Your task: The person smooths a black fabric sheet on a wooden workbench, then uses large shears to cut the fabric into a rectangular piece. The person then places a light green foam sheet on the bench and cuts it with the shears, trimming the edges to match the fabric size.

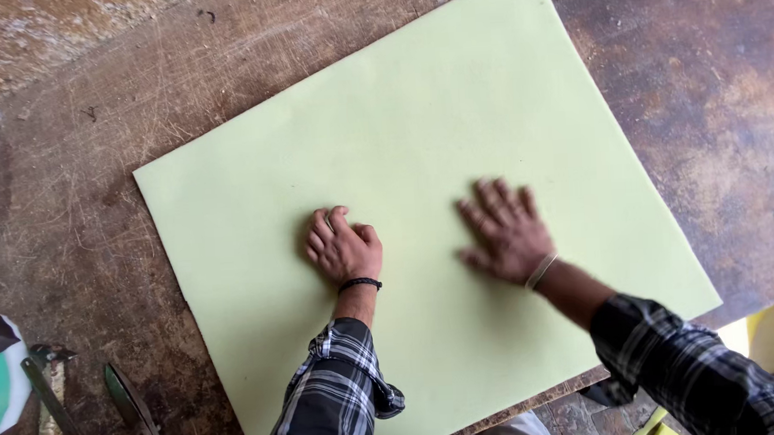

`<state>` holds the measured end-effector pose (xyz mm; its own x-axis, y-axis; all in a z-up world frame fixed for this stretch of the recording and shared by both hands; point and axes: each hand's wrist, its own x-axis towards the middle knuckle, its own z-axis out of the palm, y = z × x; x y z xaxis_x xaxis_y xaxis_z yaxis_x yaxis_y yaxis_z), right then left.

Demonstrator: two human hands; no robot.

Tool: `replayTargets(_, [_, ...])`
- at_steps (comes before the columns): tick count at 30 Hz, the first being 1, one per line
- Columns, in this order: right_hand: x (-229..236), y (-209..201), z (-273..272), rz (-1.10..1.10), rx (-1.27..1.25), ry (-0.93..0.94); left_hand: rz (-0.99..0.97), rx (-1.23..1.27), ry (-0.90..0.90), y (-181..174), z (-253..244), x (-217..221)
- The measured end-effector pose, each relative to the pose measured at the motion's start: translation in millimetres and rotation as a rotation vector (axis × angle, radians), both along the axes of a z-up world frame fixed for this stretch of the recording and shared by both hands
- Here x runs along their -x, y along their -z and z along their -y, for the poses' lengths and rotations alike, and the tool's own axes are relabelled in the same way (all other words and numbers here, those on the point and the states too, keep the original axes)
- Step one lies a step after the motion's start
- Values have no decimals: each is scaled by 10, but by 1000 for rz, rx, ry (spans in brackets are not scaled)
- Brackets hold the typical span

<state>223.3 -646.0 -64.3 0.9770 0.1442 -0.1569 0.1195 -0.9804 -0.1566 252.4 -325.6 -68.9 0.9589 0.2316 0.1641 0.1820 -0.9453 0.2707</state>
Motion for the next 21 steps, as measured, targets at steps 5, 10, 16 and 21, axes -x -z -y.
replayTargets(5, [423, -290, 813, -42, -78, 467, -14, 23, 29, -1, -54, 54])
replayTargets(10, [1212, -106, 875, 38, -60, 435, -34, 74, 83, -65, -56, 81])
replayTargets(16, [2104, -62, 754, -59, -77, 633, -230, 33, 361, -122, -79, 808])
replayTargets(21, [2076, -126, 744, -117, -71, 589, -312, -40, 487, -184, -310, 2176])
